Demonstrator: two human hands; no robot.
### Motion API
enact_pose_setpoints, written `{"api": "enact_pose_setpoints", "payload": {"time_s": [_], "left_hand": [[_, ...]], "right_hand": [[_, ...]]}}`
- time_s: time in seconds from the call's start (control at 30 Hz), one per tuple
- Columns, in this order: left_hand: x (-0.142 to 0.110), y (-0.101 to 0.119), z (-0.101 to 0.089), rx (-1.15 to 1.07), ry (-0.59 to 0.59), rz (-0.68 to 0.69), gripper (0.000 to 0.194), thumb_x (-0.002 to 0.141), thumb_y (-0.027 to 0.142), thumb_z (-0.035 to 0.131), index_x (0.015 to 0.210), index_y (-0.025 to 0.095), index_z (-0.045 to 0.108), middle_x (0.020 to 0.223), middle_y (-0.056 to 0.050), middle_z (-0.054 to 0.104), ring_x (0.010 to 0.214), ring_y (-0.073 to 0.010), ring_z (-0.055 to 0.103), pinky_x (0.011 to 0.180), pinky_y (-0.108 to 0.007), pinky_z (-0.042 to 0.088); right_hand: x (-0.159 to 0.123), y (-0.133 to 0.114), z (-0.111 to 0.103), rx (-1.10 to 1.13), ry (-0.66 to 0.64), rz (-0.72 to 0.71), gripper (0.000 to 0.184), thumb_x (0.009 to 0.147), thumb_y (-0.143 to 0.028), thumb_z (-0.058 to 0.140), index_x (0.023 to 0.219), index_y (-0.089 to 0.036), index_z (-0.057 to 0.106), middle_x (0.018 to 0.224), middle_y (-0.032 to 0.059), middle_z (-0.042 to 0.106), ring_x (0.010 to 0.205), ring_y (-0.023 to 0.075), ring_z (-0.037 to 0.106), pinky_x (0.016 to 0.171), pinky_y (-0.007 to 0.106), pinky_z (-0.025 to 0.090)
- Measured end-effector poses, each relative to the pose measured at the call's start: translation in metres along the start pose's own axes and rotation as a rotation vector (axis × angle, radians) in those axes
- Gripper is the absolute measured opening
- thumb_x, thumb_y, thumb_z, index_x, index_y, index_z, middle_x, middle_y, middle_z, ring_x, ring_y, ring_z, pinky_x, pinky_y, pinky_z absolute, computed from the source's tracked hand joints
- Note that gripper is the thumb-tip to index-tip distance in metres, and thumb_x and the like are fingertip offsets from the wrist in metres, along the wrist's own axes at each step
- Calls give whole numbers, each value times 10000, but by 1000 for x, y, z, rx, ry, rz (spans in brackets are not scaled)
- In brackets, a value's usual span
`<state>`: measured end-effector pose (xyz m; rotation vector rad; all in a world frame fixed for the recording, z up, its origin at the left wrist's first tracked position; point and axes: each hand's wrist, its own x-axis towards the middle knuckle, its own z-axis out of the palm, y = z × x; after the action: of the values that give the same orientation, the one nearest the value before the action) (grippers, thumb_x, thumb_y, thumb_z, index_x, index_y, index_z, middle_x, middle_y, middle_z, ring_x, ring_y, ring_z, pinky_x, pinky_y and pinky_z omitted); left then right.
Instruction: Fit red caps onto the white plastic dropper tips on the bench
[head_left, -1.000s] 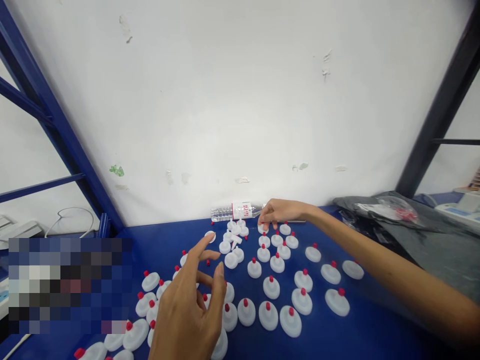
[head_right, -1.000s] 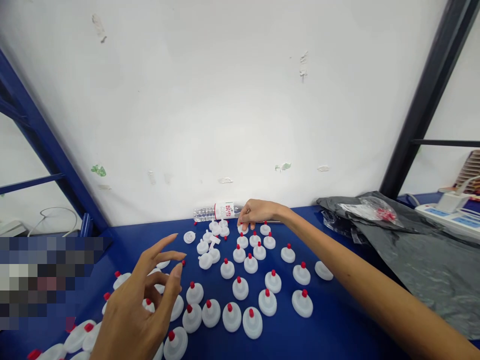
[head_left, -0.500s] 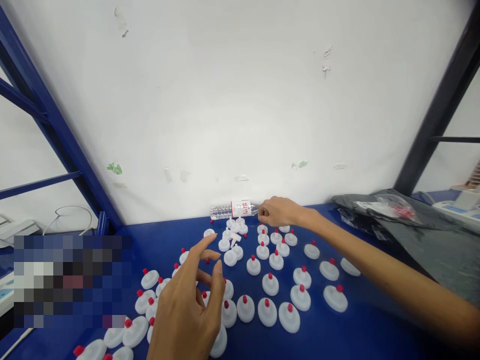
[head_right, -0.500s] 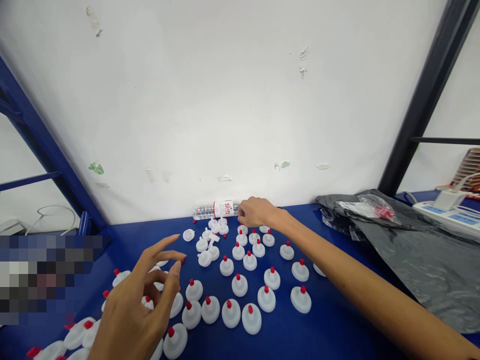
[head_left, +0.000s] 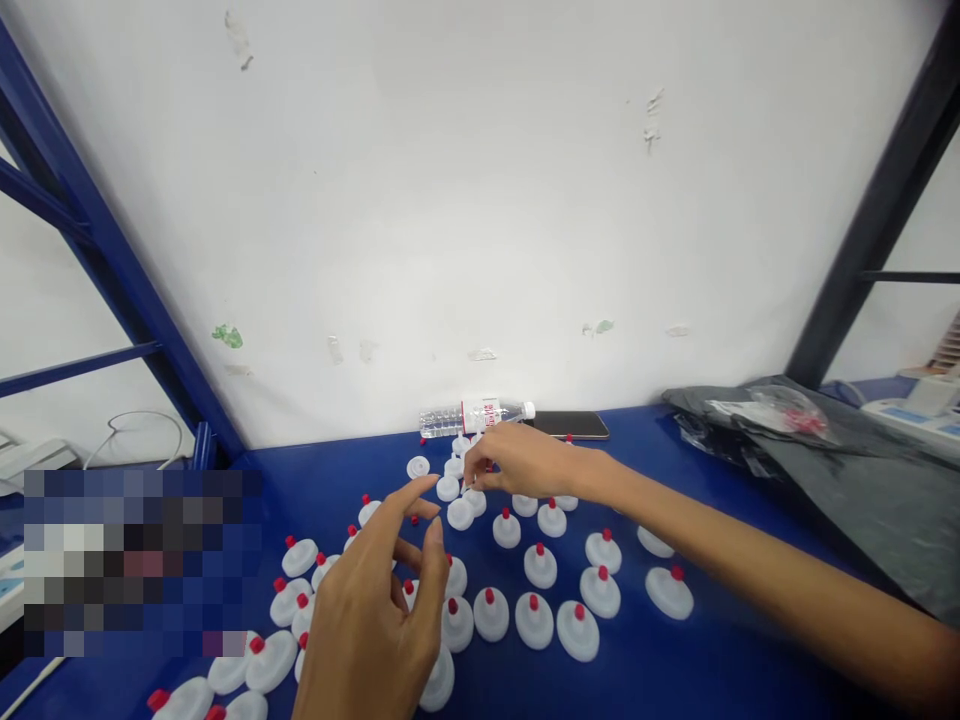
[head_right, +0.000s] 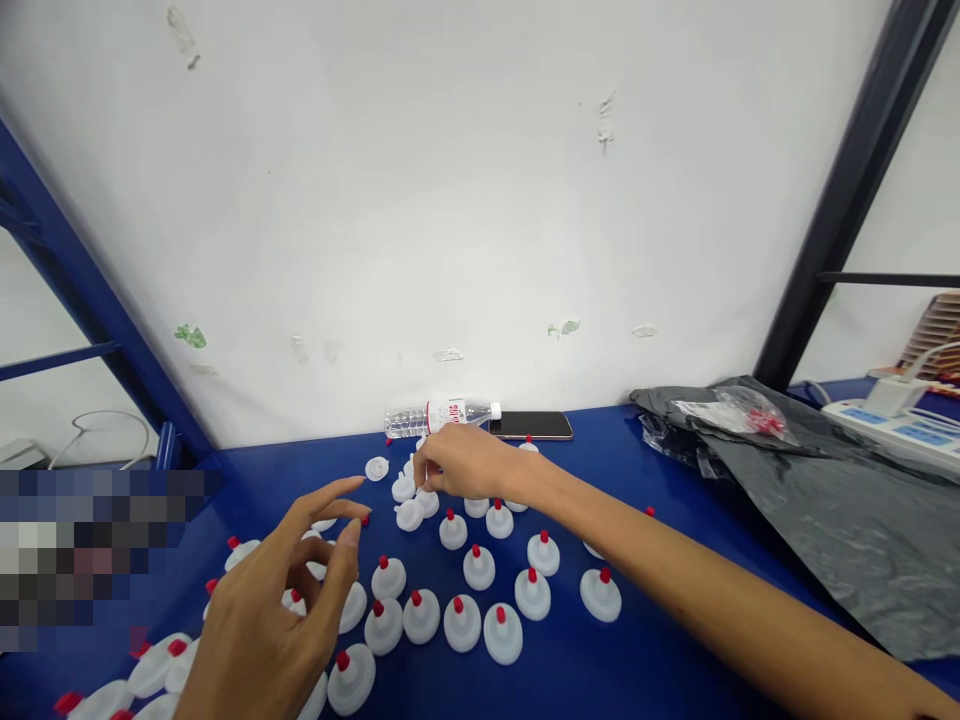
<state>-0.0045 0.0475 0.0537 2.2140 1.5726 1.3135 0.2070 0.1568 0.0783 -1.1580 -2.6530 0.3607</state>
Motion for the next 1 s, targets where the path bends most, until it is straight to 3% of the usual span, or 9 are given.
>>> {"api": "enact_pose_setpoints", "payload": {"time_s": [0.3, 0.43, 0.57, 0.67, 0.77, 0.87, 1.0], "left_hand": [[-1, -4, 0, 21, -15, 16, 273, 988, 449, 520, 1196, 308, 626, 720, 77, 701, 420, -97, 555, 464, -240, 498], [-1, -4, 1, 43, 1, 22, 287, 991, 463, 516, 1196, 301, 637, 809, 57, 738, 433, -95, 566, 463, -245, 495], [1, -7, 4, 97, 11, 36, 445, 958, 536, 559, 1316, 276, 603, 1003, 6, 770, 444, -102, 588, 465, -272, 512], [1, -10, 5, 116, -4, 65, 485, 927, 550, 612, 1317, 262, 625, 836, 36, 761, 423, -108, 580, 443, -258, 494], [0, -8, 5, 98, 20, 42, 387, 930, 513, 621, 1247, 299, 677, 665, 86, 699, 384, -101, 544, 444, -245, 474], [0, -5, 5, 98, 35, -27, 376, 942, 478, 598, 1277, 321, 665, 670, 96, 690, 376, -99, 531, 473, -258, 485], [-1, -8, 6, 125, 44, 41, 439, 931, 452, 596, 1324, 265, 647, 705, 65, 718, 415, -117, 558, 503, -274, 503]], "right_hand": [[-1, 7, -4, 26, -43, 43, 94, 848, -159, 743, 925, -163, 796, 837, 30, 800, 772, 171, 718, 660, 258, 448], [-4, 4, -11, 29, 14, 60, 90, 884, -177, 705, 870, -165, 794, 840, 34, 800, 735, 162, 703, 644, 265, 451], [-16, -20, -36, 318, 109, -39, 195, 910, -357, 719, 922, -178, 795, 904, 52, 797, 801, 170, 710, 706, 271, 504], [-25, -43, -49, 550, 43, -160, 254, 899, -425, 729, 986, -196, 795, 931, 47, 792, 839, 170, 709, 724, 270, 519], [-27, -51, -53, 618, -8, -188, 275, 911, -458, 708, 996, -212, 798, 932, 40, 786, 834, 159, 695, 726, 263, 517], [-21, -38, -47, 574, 39, -129, 312, 979, -450, 607, 993, -201, 794, 943, 48, 784, 752, 138, 670, 680, 252, 504], [-9, -1, -25, 145, 153, 88, 244, 974, -285, 588, 925, -172, 800, 884, 59, 789, 707, 151, 668, 618, 253, 448]]}}
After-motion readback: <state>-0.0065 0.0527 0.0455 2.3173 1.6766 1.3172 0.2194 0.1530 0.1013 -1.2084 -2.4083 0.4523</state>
